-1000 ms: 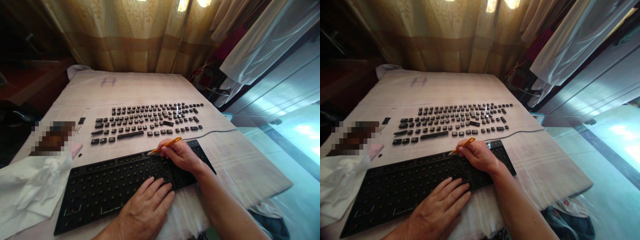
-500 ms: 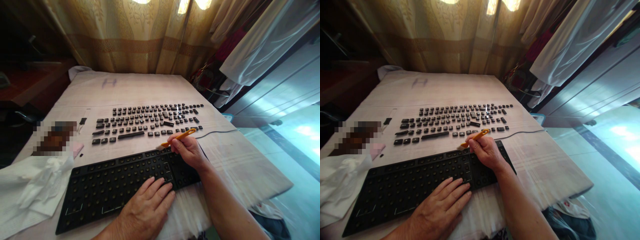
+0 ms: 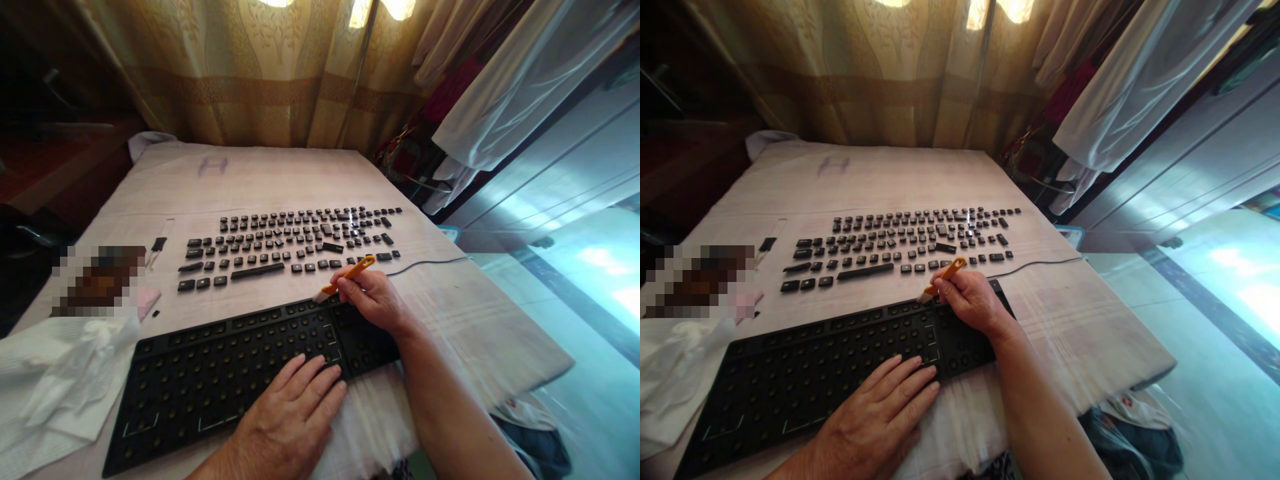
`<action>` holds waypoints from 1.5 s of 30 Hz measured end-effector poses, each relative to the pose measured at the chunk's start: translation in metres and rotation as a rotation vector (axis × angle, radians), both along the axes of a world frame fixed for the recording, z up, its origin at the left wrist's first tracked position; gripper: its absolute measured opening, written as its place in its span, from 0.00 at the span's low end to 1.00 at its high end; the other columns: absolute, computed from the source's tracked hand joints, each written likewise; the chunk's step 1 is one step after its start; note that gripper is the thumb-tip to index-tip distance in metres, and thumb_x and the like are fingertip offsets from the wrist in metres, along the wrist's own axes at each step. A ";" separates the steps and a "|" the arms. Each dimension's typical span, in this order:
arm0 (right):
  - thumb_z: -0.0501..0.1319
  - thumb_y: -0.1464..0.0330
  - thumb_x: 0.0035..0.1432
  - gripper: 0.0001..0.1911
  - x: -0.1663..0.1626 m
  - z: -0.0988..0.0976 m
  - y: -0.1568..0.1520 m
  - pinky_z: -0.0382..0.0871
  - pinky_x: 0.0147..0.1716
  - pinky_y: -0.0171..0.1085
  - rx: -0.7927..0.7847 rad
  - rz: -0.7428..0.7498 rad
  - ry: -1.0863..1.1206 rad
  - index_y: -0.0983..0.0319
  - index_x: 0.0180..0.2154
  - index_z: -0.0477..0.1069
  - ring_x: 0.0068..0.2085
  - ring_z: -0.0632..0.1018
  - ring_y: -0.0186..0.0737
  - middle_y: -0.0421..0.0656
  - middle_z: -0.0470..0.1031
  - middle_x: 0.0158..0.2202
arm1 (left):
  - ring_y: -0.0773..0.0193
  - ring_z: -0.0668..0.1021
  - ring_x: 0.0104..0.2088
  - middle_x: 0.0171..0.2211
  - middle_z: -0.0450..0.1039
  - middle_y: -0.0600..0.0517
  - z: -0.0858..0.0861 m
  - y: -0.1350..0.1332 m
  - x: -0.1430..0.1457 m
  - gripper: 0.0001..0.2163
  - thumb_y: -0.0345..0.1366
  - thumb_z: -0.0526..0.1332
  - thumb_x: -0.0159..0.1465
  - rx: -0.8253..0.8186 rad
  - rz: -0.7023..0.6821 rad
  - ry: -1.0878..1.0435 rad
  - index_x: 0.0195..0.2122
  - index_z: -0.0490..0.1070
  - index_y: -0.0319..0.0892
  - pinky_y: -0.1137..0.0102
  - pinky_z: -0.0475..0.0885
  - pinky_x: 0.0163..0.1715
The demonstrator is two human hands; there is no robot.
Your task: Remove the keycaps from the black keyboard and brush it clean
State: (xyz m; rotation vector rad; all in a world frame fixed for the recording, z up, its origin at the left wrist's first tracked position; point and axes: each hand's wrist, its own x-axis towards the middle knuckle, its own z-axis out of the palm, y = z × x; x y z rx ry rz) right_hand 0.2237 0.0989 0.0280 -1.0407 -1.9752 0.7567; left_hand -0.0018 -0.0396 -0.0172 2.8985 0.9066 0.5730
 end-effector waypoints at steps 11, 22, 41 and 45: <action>0.57 0.57 0.70 0.16 -0.001 0.000 -0.002 0.70 0.27 0.34 -0.026 0.009 0.063 0.61 0.36 0.76 0.23 0.73 0.34 0.38 0.74 0.22 | 0.56 0.69 0.64 0.63 0.72 0.50 0.002 0.002 0.000 0.21 0.31 0.56 0.70 0.013 0.009 -0.021 0.64 0.66 0.41 0.57 0.59 0.68; 0.60 0.50 0.66 0.20 -0.010 -0.002 -0.002 0.67 0.22 0.33 -0.230 0.001 0.384 0.60 0.39 0.74 0.23 0.71 0.32 0.37 0.73 0.23 | 0.57 0.69 0.64 0.62 0.73 0.51 -0.002 0.000 0.001 0.20 0.35 0.58 0.71 0.037 0.024 -0.054 0.63 0.68 0.42 0.58 0.57 0.70; 0.60 0.52 0.66 0.19 -0.008 -0.006 0.000 0.67 0.23 0.32 -0.246 0.024 0.277 0.61 0.38 0.76 0.22 0.73 0.32 0.38 0.74 0.23 | 0.57 0.70 0.64 0.63 0.72 0.51 0.000 0.003 -0.001 0.21 0.31 0.55 0.71 0.039 0.002 -0.005 0.65 0.66 0.42 0.58 0.62 0.67; 0.63 0.51 0.63 0.18 -0.009 -0.005 0.002 0.69 0.22 0.32 -0.224 -0.051 0.476 0.59 0.40 0.75 0.22 0.73 0.31 0.37 0.76 0.25 | 0.56 0.69 0.65 0.63 0.72 0.51 -0.007 0.004 -0.002 0.21 0.31 0.54 0.71 0.085 -0.003 -0.053 0.65 0.66 0.41 0.57 0.60 0.69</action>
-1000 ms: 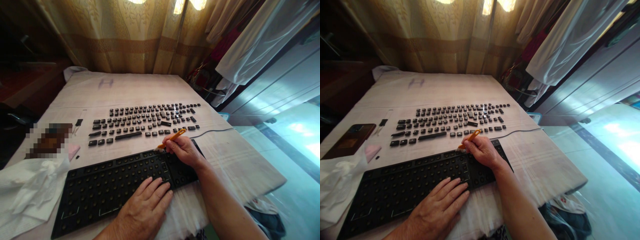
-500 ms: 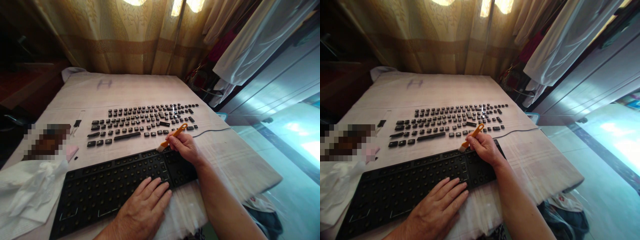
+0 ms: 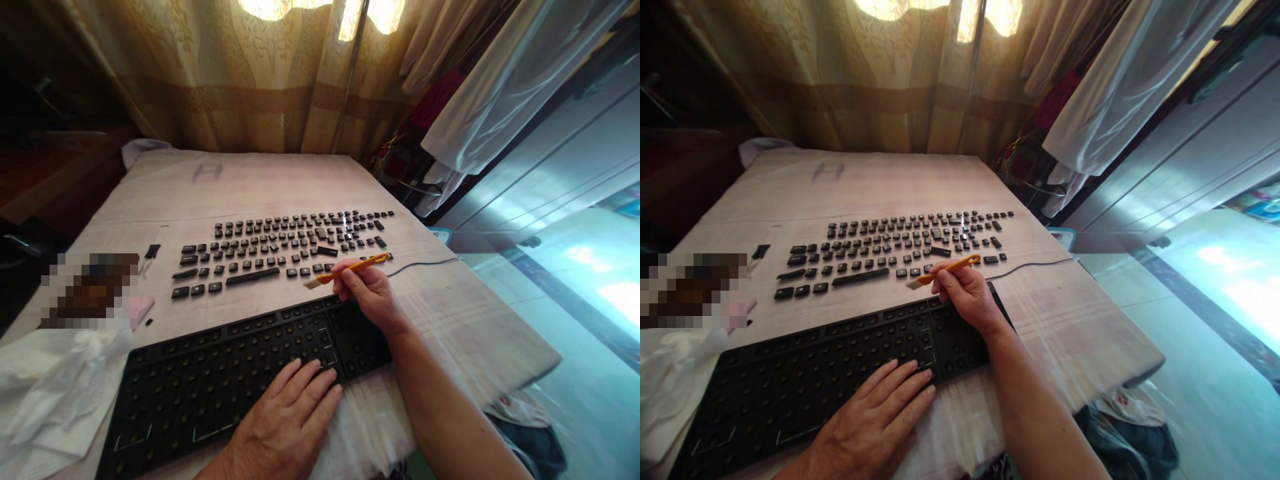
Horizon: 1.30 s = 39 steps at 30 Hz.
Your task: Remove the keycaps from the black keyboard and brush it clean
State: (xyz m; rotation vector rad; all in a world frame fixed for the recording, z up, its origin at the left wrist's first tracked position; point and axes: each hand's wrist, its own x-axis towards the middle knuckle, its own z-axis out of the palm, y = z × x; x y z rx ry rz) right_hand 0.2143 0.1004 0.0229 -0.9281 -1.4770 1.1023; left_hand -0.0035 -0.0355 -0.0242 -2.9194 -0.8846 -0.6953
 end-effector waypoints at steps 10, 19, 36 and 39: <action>0.66 0.46 0.56 0.23 0.020 -0.007 0.016 0.73 0.24 0.35 0.027 -0.400 0.029 0.59 0.34 0.73 0.23 0.77 0.36 0.37 0.75 0.22 | 0.57 0.73 0.61 0.61 0.74 0.49 -0.004 0.003 -0.002 0.27 0.20 0.53 0.64 0.075 0.056 0.057 0.65 0.65 0.42 0.63 0.73 0.60; 0.67 0.45 0.53 0.24 0.034 -0.007 -0.002 0.80 0.33 0.43 0.070 -0.378 -0.038 0.59 0.36 0.74 0.30 0.83 0.44 0.44 0.82 0.30 | 0.56 0.78 0.55 0.54 0.79 0.50 -0.015 0.013 0.010 0.22 0.23 0.58 0.65 0.037 0.067 -0.085 0.59 0.70 0.44 0.60 0.75 0.57; 0.58 0.55 0.62 0.14 0.010 0.011 -0.007 0.69 0.27 0.36 0.197 -0.445 -0.228 0.59 0.34 0.70 0.23 0.75 0.38 0.38 0.75 0.22 | 0.59 0.82 0.52 0.50 0.82 0.53 0.023 0.015 0.047 0.19 0.25 0.54 0.67 0.081 0.129 -0.007 0.54 0.75 0.48 0.65 0.79 0.54; 0.59 0.59 0.59 0.10 0.005 0.013 -0.002 0.68 0.30 0.38 0.223 -0.429 -0.302 0.58 0.32 0.70 0.25 0.76 0.41 0.38 0.75 0.21 | 0.58 0.80 0.54 0.52 0.82 0.53 0.040 0.022 0.014 0.17 0.29 0.54 0.69 0.068 0.170 -0.011 0.55 0.74 0.47 0.62 0.76 0.58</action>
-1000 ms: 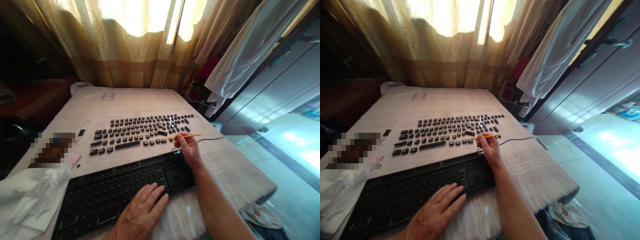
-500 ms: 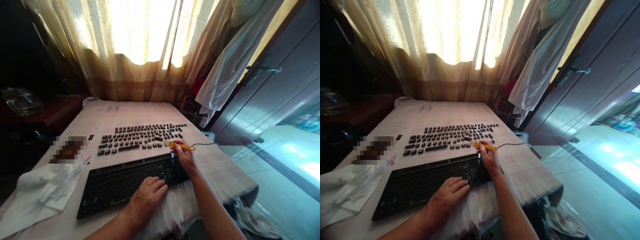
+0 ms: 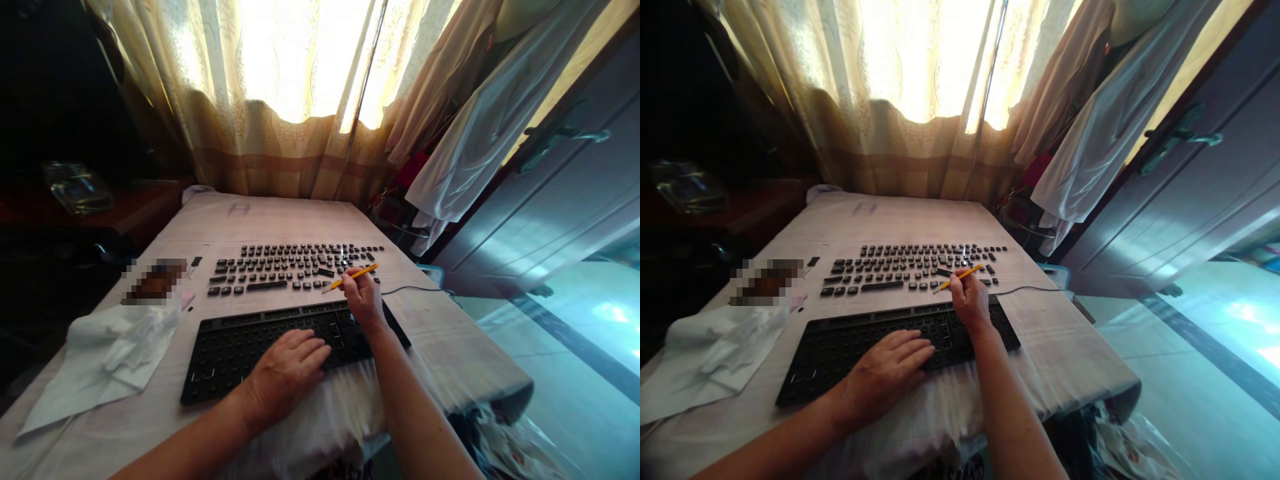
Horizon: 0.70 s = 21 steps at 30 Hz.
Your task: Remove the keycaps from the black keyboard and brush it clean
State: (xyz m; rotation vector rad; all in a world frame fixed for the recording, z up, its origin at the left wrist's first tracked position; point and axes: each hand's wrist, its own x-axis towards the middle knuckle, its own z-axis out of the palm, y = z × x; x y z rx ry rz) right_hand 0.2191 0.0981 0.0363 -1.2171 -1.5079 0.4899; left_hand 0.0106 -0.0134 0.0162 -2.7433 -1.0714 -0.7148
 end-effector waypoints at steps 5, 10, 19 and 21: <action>0.58 0.62 0.57 0.07 -0.008 -0.004 0.000 0.69 0.32 0.39 -0.015 0.047 -0.079 0.58 0.32 0.71 0.26 0.77 0.43 0.39 0.75 0.21 | 0.49 0.83 0.48 0.46 0.83 0.41 0.016 0.040 -0.095 0.22 0.46 0.49 0.73 -0.081 0.318 -0.132 0.49 0.78 0.39 0.52 0.78 0.53; 0.54 0.65 0.60 0.08 -0.008 -0.005 -0.005 0.69 0.29 0.37 0.028 0.138 -0.119 0.57 0.31 0.70 0.24 0.75 0.40 0.38 0.73 0.21 | 0.51 0.85 0.39 0.38 0.84 0.44 0.009 0.067 -0.142 0.32 0.64 0.49 0.64 -0.483 0.647 -0.573 0.44 0.80 0.41 0.57 0.80 0.47; 0.53 0.69 0.61 0.09 -0.010 -0.007 -0.009 0.70 0.29 0.36 -0.001 0.267 -0.234 0.57 0.30 0.69 0.24 0.75 0.39 0.38 0.72 0.21 | 0.61 0.80 0.31 0.29 0.79 0.52 0.007 0.059 -0.142 0.37 0.73 0.56 0.55 -0.700 0.781 -0.825 0.37 0.80 0.41 0.66 0.80 0.38; 0.53 0.69 0.62 0.09 -0.011 -0.007 -0.008 0.71 0.30 0.36 -0.007 0.285 -0.254 0.57 0.30 0.69 0.25 0.75 0.38 0.38 0.73 0.22 | 0.61 0.81 0.31 0.29 0.80 0.53 0.004 0.060 -0.142 0.36 0.73 0.56 0.54 -0.733 0.778 -0.819 0.37 0.80 0.42 0.67 0.80 0.37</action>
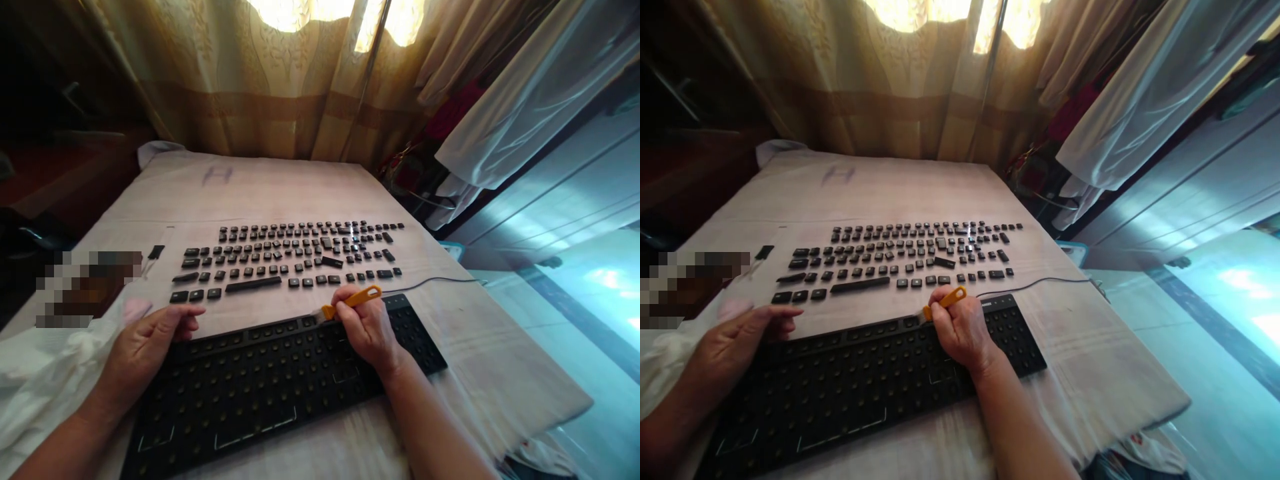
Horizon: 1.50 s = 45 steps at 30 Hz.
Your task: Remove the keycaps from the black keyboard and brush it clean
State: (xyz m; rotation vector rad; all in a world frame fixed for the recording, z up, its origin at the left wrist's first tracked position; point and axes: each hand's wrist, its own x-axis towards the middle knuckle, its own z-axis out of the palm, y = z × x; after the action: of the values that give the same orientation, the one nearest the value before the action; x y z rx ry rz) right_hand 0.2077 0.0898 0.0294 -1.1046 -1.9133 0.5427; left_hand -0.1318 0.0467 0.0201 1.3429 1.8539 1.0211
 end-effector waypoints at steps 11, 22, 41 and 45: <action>0.55 0.70 0.63 0.08 0.004 -0.010 -0.006 0.71 0.27 0.37 -0.082 -0.142 0.219 0.57 0.33 0.72 0.23 0.76 0.38 0.38 0.75 0.24 | 0.60 0.81 0.31 0.28 0.79 0.55 0.000 -0.002 0.001 0.34 0.72 0.54 0.55 -0.054 0.002 0.067 0.36 0.80 0.46 0.61 0.80 0.41; 0.54 0.69 0.63 0.09 -0.002 -0.005 -0.002 0.71 0.29 0.37 -0.060 -0.067 0.048 0.57 0.33 0.71 0.24 0.77 0.38 0.39 0.76 0.25 | 0.59 0.82 0.34 0.28 0.80 0.56 -0.004 -0.005 0.003 0.28 0.65 0.54 0.61 -0.051 -0.002 0.077 0.36 0.79 0.46 0.58 0.79 0.45; 0.54 0.71 0.65 0.08 -0.003 -0.009 -0.004 0.72 0.28 0.34 0.007 -0.065 0.115 0.58 0.37 0.71 0.26 0.78 0.36 0.39 0.78 0.28 | 0.58 0.83 0.32 0.27 0.81 0.54 -0.001 -0.002 0.002 0.29 0.65 0.51 0.60 -0.023 -0.054 0.155 0.35 0.78 0.46 0.57 0.80 0.43; 0.54 0.72 0.64 0.08 0.001 -0.006 -0.005 0.70 0.27 0.33 0.039 -0.084 0.124 0.58 0.33 0.70 0.24 0.76 0.35 0.36 0.74 0.24 | 0.58 0.83 0.31 0.26 0.80 0.54 0.001 -0.001 0.003 0.26 0.62 0.52 0.60 0.012 -0.074 0.172 0.34 0.78 0.46 0.57 0.81 0.40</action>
State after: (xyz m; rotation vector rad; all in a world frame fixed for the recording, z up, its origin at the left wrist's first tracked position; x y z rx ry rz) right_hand 0.2084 0.0846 0.0236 -1.0959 -1.7556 0.5130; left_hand -0.1288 0.0452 0.0208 1.5369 1.9084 0.9049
